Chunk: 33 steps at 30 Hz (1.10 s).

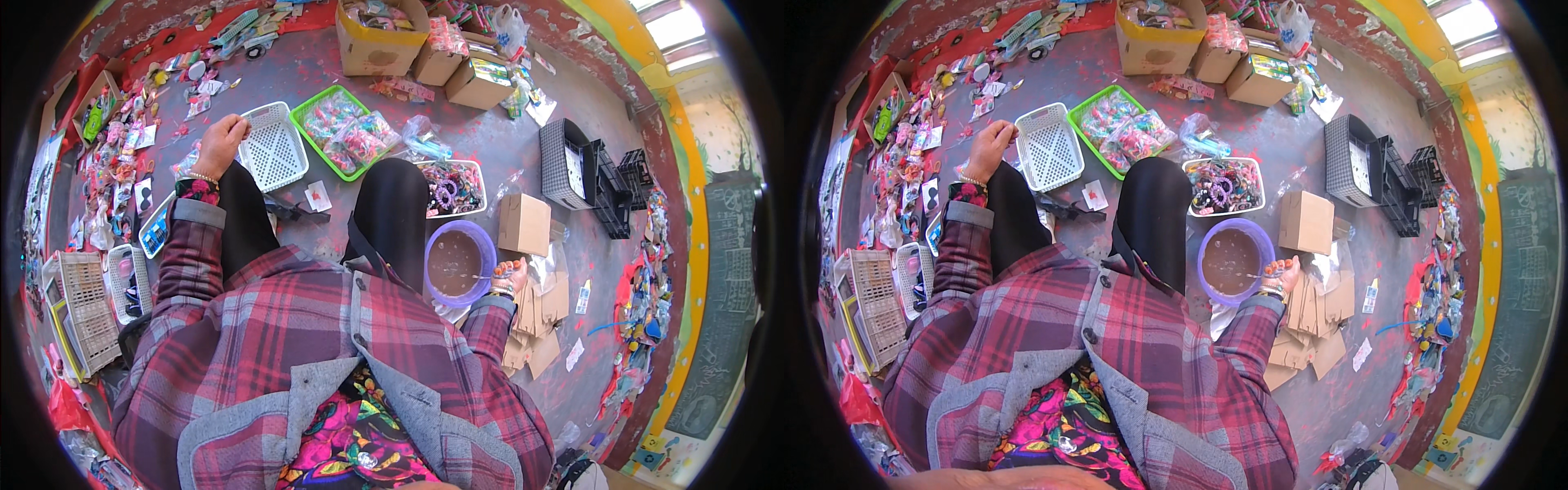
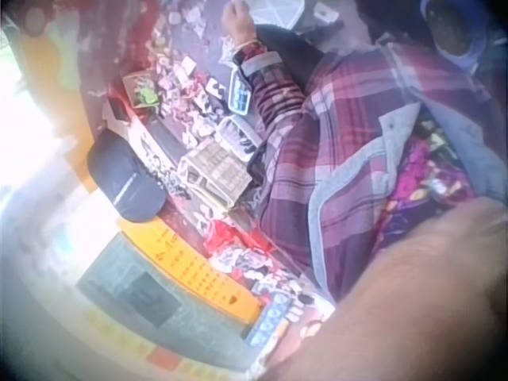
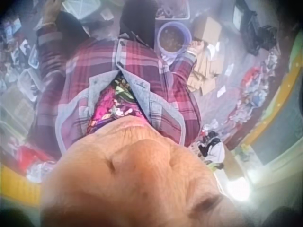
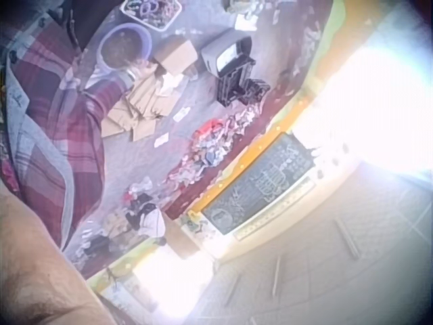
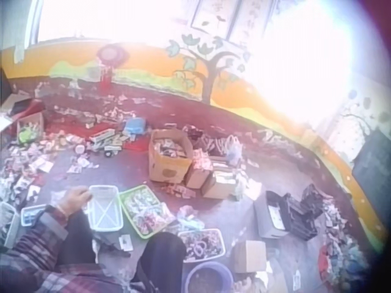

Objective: The person sits on the floor and repeatedly picks up small plastic-wrapped items from a green basket. They wipe each item with a cloth and place it into a white basket. The person continues this repetitive cycle of picking, wiping, and placing items throughout the clip.

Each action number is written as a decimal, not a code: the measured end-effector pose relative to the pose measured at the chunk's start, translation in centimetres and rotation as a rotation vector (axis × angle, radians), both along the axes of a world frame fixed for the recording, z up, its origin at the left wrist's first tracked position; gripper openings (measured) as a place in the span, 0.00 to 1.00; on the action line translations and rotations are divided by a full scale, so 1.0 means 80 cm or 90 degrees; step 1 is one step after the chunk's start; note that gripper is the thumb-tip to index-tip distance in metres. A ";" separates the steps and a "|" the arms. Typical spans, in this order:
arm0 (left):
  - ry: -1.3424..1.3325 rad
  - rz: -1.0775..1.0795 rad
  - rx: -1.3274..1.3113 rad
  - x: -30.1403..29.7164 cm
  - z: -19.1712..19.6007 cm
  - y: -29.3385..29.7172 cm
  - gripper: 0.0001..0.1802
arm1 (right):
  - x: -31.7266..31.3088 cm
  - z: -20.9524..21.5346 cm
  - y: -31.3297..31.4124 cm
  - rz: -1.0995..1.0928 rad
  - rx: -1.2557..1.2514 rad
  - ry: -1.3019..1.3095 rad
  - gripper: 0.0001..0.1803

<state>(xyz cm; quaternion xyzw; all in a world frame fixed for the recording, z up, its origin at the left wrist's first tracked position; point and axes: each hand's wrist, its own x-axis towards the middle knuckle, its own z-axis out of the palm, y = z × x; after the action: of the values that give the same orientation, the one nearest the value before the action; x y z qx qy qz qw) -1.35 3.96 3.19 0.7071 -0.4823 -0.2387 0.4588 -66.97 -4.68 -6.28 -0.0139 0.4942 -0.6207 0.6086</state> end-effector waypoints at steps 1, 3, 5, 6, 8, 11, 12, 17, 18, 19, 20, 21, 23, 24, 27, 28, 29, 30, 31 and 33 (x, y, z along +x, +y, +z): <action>0.002 0.001 0.001 -0.001 0.001 0.000 0.12 | -0.001 -0.001 0.001 0.000 0.001 -0.002 0.23; 0.005 0.005 0.000 -0.003 0.005 -0.001 0.12 | 0.000 0.004 -0.002 -0.011 0.021 0.015 0.23; 0.019 0.003 -0.001 -0.001 -0.003 0.001 0.11 | -0.004 0.003 -0.001 0.003 0.013 0.012 0.23; 0.025 0.004 -0.010 0.002 -0.005 -0.001 0.11 | -0.014 0.002 -0.001 0.024 -0.011 0.000 0.23; 0.030 0.005 -0.016 0.000 -0.005 -0.006 0.11 | -0.021 0.010 -0.006 0.015 -0.011 0.018 0.22; 0.005 0.020 -0.015 0.001 -0.002 0.002 0.12 | -0.006 0.066 -0.020 0.096 -0.072 0.094 0.20; -0.008 0.022 -0.005 0.001 0.000 0.004 0.12 | -0.002 0.093 -0.021 0.128 -0.125 0.093 0.20; -0.087 0.041 -0.015 0.001 -0.010 0.007 0.12 | 0.004 0.054 -0.008 0.110 -0.198 -0.014 0.18; -0.079 0.037 -0.028 0.010 -0.023 0.000 0.12 | -0.011 0.009 -0.011 0.114 -0.165 -0.032 0.17; -0.003 0.021 -0.022 0.004 -0.025 -0.011 0.12 | -0.033 -0.037 -0.014 0.150 -0.151 -0.041 0.17; 0.081 0.002 -0.027 -0.007 -0.026 -0.028 0.12 | -0.055 -0.059 -0.020 0.224 -0.185 -0.049 0.17; 0.153 -0.019 -0.029 -0.020 -0.015 -0.042 0.12 | -0.073 -0.068 -0.036 0.279 -0.246 -0.052 0.17; 0.161 -0.040 0.002 -0.013 0.015 -0.003 0.12 | 0.072 0.007 -0.073 0.235 -0.097 0.134 0.19; 0.148 -0.086 -0.006 -0.027 0.028 -0.005 0.12 | 0.105 0.067 -0.082 0.226 -0.195 0.122 0.20; 0.318 -0.172 -0.017 -0.109 0.091 -0.008 0.14 | 0.222 0.227 -0.077 0.364 -0.416 0.049 0.22; 0.432 -0.209 -0.024 -0.137 0.104 -0.008 0.15 | 0.253 0.256 -0.072 0.447 -0.472 0.012 0.23; 0.548 -0.245 -0.032 -0.159 0.112 -0.008 0.18 | 0.292 0.281 -0.057 0.490 -0.496 0.009 0.23; 0.668 -0.281 -0.028 -0.178 0.122 -0.008 0.19 | 0.330 0.292 -0.044 0.532 -0.521 0.007 0.23; 0.782 -0.306 -0.027 -0.187 0.130 -0.002 0.21 | 0.367 0.287 -0.041 0.584 -0.538 0.013 0.23; 0.855 -0.321 -0.043 -0.194 0.121 0.011 0.21 | 0.433 0.282 -0.002 0.658 -0.535 0.056 0.22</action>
<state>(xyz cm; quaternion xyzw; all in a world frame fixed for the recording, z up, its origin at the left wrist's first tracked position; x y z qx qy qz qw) -16.85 4.82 12.90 0.2599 -0.2515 -0.7059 0.6091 -32.36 -4.83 16.27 -0.5102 0.1640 -0.3876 0.7501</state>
